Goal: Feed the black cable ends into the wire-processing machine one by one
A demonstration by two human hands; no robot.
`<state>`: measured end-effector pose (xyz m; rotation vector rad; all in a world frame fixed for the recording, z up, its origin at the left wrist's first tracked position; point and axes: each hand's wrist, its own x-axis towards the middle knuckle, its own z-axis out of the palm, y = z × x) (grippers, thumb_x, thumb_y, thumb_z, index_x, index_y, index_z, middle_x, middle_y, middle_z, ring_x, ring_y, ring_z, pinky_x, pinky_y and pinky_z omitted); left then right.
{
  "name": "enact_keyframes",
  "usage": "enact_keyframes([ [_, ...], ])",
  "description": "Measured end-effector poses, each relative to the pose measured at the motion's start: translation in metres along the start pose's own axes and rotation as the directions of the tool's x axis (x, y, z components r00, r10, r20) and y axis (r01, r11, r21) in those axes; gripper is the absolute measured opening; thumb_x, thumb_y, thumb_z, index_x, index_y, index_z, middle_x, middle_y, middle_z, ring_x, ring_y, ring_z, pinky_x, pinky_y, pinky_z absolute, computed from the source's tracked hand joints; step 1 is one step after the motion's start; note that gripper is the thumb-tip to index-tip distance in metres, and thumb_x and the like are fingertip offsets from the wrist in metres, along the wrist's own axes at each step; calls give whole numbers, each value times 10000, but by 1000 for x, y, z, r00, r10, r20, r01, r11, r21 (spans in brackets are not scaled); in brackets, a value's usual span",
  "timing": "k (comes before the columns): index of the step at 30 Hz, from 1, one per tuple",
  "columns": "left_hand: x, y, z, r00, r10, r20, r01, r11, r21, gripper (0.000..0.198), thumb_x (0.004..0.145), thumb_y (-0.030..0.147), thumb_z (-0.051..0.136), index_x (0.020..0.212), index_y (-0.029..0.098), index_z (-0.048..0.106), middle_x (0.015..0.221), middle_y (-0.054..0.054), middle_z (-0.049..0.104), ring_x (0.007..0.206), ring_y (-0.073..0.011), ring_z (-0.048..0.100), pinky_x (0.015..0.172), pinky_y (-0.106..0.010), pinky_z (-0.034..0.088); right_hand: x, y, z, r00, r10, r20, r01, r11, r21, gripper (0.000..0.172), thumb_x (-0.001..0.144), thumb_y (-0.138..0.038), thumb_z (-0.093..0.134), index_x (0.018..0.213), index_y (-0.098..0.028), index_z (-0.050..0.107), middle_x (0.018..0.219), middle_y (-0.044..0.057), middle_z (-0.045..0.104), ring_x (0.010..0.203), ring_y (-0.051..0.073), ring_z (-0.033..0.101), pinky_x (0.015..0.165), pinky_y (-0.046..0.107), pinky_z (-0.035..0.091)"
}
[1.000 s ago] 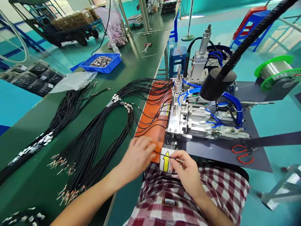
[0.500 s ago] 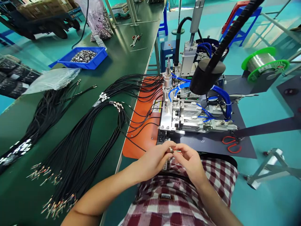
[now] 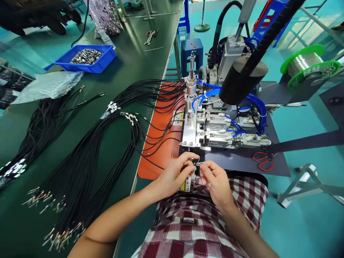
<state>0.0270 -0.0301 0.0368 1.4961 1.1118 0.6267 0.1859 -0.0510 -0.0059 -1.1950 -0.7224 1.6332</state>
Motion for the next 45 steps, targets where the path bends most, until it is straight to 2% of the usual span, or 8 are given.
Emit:
enact_keyframes([
  [6, 0, -3, 1, 1000, 15, -2, -15, 1000, -13, 283, 953, 275, 421, 1216, 196, 490, 699, 33, 509, 641, -111, 454, 620, -239, 359, -6, 4, 5, 988, -111, -107, 93, 982, -162, 217, 781, -395, 696, 826, -189, 642, 651, -8, 586, 509, 114, 522, 493, 247, 460],
  [13, -1, -1, 0, 1000, 18, -5, -18, 1000, -8, 286, 950, 273, 426, 1216, 192, 498, 695, 35, 488, 632, -107, 424, 602, -232, 340, 2, -2, -11, 991, -133, -3, 132, 986, -99, 224, 868, -401, 598, 841, -192, 672, 669, -10, 595, 524, 107, 526, 530, 243, 444],
  [20, -1, -1, 0, 1000, 12, 11, -12, 1000, -9, 320, 952, 272, 415, 1246, 188, 512, 683, 35, 457, 607, -102, 386, 558, -226, 309, 7, -5, -12, 993, -105, 48, 108, 992, -71, 193, 826, -379, 651, 786, -190, 660, 650, -14, 588, 515, 107, 501, 515, 242, 425],
  [29, -3, 0, -3, 999, 13, 44, -11, 999, -46, 340, 962, 294, 406, 1275, 195, 497, 675, 39, 450, 587, -97, 373, 540, -224, 294, 10, -12, -21, 989, -89, 118, 114, 966, -233, 181, 774, -366, 700, 733, -192, 670, 627, -12, 600, 494, 110, 500, 503, 248, 443],
  [33, -3, 0, -4, 998, 12, 59, -10, 999, -34, 347, 967, 301, 400, 1287, 196, 487, 666, 45, 433, 580, -95, 360, 535, -223, 289, 10, -11, -21, 988, -87, 124, 111, 973, -200, 187, 795, -368, 681, 743, -189, 672, 634, -7, 603, 495, 108, 501, 493, 243, 433],
  [40, -2, 1, -8, 994, 34, 100, -35, 999, 11, 361, 969, 280, 393, 1318, 217, 461, 701, 31, 476, 600, -98, 388, 545, -217, 312, 14, -12, -26, 969, -35, 246, 65, 991, -116, 139, 804, -304, 690, 737, -183, 681, 618, -22, 589, 499, 95, 500, 503, 229, 418],
  [43, -2, 1, -12, 986, 60, 154, -59, 998, -16, 373, 969, 274, 391, 1333, 212, 445, 726, 18, 500, 605, -100, 386, 548, -219, 315, 17, -17, -29, 939, 17, 344, 11, 997, -80, 160, 817, -297, 669, 722, -172, 701, 624, -12, 606, 493, 91, 504, 493, 224, 422],
  [45, -2, 1, -15, 976, 69, 206, -58, 997, -58, 381, 968, 284, 396, 1338, 204, 436, 736, 12, 509, 603, -99, 378, 545, -218, 308, 20, -18, -30, 908, 89, 409, -77, 996, -45, 173, 799, -310, 682, 716, -161, 713, 628, 0, 618, 502, 97, 518, 471, 216, 425],
])
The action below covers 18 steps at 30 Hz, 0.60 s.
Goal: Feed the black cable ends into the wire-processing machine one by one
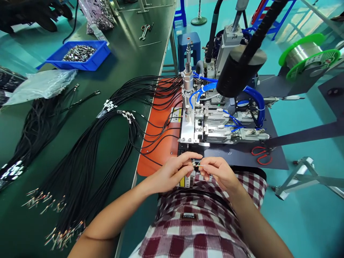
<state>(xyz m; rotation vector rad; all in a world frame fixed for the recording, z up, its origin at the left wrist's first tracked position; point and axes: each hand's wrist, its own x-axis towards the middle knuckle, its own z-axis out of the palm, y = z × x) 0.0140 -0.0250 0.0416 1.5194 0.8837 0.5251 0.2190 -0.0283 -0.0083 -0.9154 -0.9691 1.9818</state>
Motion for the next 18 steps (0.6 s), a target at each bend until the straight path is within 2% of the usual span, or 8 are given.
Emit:
enact_keyframes([
  [3, 1, -1, -4, 996, 7, 91, 4, 994, -113, 387, 961, 317, 420, 1324, 185, 445, 761, -5, 531, 622, -103, 411, 568, -220, 330, 4, 4, -3, 983, 130, 127, -148, 978, 148, 202, 735, -337, 734, 696, -139, 716, 593, 10, 619, 480, 90, 517, 410, 188, 400],
  [6, 3, -5, -7, 986, 12, 169, 36, 960, -277, 394, 947, 348, 463, 1299, 172, 467, 768, -22, 548, 664, -118, 467, 611, -234, 376, 9, 11, -4, 954, 185, 237, -241, 941, 237, 237, 700, -346, 758, 678, -114, 715, 583, 21, 628, 429, 69, 500, 363, 167, 358],
  [10, 4, -9, -11, 977, 5, 215, 90, 897, -432, 410, 908, 363, 549, 1272, 181, 497, 707, 3, 509, 644, -112, 474, 599, -223, 382, 13, 17, 1, 929, 183, 321, -277, 920, 277, 212, 721, -301, 736, 670, -98, 705, 547, 17, 614, 393, 61, 491, 361, 167, 331],
  [14, 4, -12, -13, 975, -20, 223, 128, 866, -483, 406, 881, 363, 593, 1241, 185, 528, 659, 27, 459, 603, -94, 447, 555, -198, 357, 15, 22, 8, 909, 168, 382, -314, 878, 361, 181, 734, -249, 706, 657, -86, 692, 486, -4, 564, 357, 49, 455, 386, 176, 316],
  [18, 5, -15, -17, 967, -12, 256, 153, 827, -540, 437, 853, 360, 627, 1235, 171, 531, 602, 51, 407, 534, -75, 397, 471, -165, 297, 17, 22, 12, 908, 152, 389, -316, 861, 399, 158, 736, -208, 680, 653, -73, 687, 489, -7, 553, 346, 42, 448, 388, 179, 302],
])
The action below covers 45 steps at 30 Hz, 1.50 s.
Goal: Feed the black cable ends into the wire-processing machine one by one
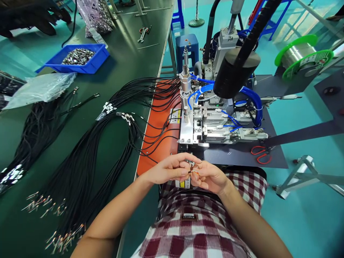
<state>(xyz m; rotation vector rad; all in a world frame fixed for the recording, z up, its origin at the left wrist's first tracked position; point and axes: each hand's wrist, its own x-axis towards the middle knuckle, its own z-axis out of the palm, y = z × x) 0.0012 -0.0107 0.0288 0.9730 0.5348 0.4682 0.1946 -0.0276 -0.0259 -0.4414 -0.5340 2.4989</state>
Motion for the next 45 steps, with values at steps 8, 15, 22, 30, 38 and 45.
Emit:
enact_keyframes([
  [8, 1, -5, -13, 998, -36, 56, 43, 990, -134, 447, 808, 304, 672, 1211, 154, 548, 583, 44, 460, 462, -62, 399, 411, -159, 254, 1, -14, 9, 1000, 0, -29, -4, 987, -162, 181, 768, -252, 698, 710, -80, 697, 580, 30, 638, 337, 36, 443, 320, 166, 268],
  [15, 2, -6, -17, 999, 1, 34, 7, 967, -255, 427, 783, 293, 689, 1167, 141, 578, 518, 66, 411, 408, -47, 321, 412, -169, 244, 9, -7, 24, 983, -127, -136, 104, 981, -166, 242, 788, -349, 709, 728, -118, 666, 528, -31, 518, 384, 30, 363, 342, 168, 204],
  [22, 3, -12, 9, 881, 316, -352, -168, 905, 392, 357, 892, 270, 571, 1234, 192, 505, 675, 26, 501, 581, -85, 450, 541, -195, 354, 10, 22, 35, 654, -645, -396, 358, 725, -589, 178, 888, -316, 592, 776, -179, 605, 547, -63, 455, 432, 57, 363, 438, 203, 305],
  [30, 8, -11, 24, 851, 254, -460, -42, 905, 423, 291, 889, 317, 554, 1133, 164, 595, 722, 15, 508, 613, -87, 454, 539, -185, 361, 2, 25, 28, 541, -819, -191, 165, 326, -931, 128, 903, -226, 538, 799, -193, 605, 716, -9, 522, 563, 108, 481, 532, 249, 393],
  [38, 9, 0, 28, 803, 133, -581, 37, 962, 271, 198, 791, 313, 678, 870, 132, 682, 730, -22, 639, 604, -98, 521, 533, -190, 400, -2, 21, 31, 568, -808, -155, 124, 270, -955, 129, 888, -191, 545, 772, -202, 600, 700, 5, 544, 616, 141, 500, 576, 272, 398],
  [45, 11, -4, 30, 772, -2, -636, 59, 996, 68, 207, 727, 312, 733, 783, 118, 688, 733, -32, 669, 649, -115, 585, 600, -204, 454, 1, 32, 36, 611, -735, -295, 72, 423, -904, 223, 904, -237, 507, 684, -202, 521, 644, -11, 502, 566, 124, 450, 542, 257, 375],
])
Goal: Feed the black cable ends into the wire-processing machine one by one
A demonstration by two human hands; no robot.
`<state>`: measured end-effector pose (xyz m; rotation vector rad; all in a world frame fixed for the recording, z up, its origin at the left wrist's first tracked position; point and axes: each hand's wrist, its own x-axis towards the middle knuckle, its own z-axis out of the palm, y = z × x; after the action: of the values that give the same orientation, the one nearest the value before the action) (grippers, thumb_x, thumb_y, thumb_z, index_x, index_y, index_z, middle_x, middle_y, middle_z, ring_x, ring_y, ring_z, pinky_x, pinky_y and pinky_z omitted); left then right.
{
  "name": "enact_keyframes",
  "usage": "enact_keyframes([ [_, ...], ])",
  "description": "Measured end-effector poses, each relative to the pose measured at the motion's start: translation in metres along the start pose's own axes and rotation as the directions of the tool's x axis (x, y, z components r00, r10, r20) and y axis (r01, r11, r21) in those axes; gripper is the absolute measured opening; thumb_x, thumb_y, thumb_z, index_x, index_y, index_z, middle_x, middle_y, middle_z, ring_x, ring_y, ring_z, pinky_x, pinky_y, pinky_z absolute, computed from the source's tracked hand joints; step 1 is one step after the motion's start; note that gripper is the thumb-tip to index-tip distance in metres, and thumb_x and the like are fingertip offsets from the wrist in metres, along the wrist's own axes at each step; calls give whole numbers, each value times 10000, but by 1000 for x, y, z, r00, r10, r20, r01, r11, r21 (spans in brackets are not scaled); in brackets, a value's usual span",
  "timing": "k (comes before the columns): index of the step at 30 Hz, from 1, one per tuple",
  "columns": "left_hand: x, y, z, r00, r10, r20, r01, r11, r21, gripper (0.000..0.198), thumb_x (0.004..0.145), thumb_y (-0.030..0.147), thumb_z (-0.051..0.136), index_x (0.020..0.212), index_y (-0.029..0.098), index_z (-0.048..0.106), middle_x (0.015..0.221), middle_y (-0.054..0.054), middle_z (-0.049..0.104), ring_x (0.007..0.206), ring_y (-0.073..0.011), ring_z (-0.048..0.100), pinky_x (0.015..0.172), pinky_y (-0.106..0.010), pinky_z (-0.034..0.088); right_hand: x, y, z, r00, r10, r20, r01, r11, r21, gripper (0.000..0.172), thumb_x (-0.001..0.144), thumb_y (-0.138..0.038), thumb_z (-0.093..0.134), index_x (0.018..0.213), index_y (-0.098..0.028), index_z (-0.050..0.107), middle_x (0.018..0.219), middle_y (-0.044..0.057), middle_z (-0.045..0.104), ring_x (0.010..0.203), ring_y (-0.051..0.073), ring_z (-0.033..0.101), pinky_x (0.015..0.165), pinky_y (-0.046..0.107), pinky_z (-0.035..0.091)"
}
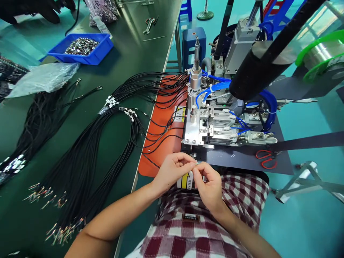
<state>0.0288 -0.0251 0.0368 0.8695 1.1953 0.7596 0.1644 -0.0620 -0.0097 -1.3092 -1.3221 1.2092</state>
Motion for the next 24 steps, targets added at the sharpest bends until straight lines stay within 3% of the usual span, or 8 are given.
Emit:
enact_keyframes([
  [3, 2, -2, 1, 999, -38, 4, 38, 998, -47, 214, 718, 313, 742, 761, 114, 676, 706, -21, 649, 634, -104, 572, 587, -194, 444, -3, 3, 5, 999, 30, -16, -30, 999, -15, 240, 906, -246, 499, 670, -202, 500, 629, -21, 471, 555, 118, 425, 533, 253, 364],
  [6, 4, -5, 0, 999, -40, -11, 39, 997, -68, 221, 724, 313, 740, 744, 110, 654, 671, -8, 620, 612, -87, 552, 565, -177, 426, -2, 2, 6, 999, -20, -37, 18, 998, -52, 214, 894, -218, 523, 681, -198, 520, 639, -19, 481, 569, 120, 435, 546, 253, 366],
  [10, 5, -4, -3, 997, -71, -16, 70, 994, -82, 242, 722, 332, 742, 730, 114, 640, 626, 5, 586, 546, -70, 507, 494, -166, 390, 6, -4, -10, 993, -49, 108, 53, 998, -35, 140, 862, -218, 586, 725, -197, 603, 665, 3, 553, 598, 140, 499, 579, 272, 409],
  [12, 5, -3, -4, 996, -90, -8, 89, 993, -84, 246, 723, 341, 739, 721, 117, 637, 593, 17, 562, 503, -59, 466, 458, -164, 360, 13, -6, -20, 989, 30, 146, -35, 999, 28, 144, 876, -257, 578, 756, -198, 631, 643, 0, 556, 558, 135, 498, 549, 270, 413],
  [16, 6, -1, -4, 997, -69, 14, 70, 994, -80, 257, 721, 359, 735, 715, 118, 644, 556, 34, 529, 479, -50, 425, 446, -165, 331, 24, -4, -31, 978, 205, 50, -211, 959, 188, 139, 837, -318, 640, 767, -198, 631, 636, -12, 556, 482, 105, 459, 495, 255, 414],
  [24, 6, 0, -4, 996, -93, 15, 94, 993, -73, 281, 705, 383, 747, 714, 124, 640, 485, 65, 449, 422, -40, 355, 414, -173, 289, 27, 0, -25, 957, 255, 139, -286, 911, 298, 147, 765, -335, 711, 765, -195, 668, 633, -12, 585, 459, 93, 464, 452, 241, 431],
])
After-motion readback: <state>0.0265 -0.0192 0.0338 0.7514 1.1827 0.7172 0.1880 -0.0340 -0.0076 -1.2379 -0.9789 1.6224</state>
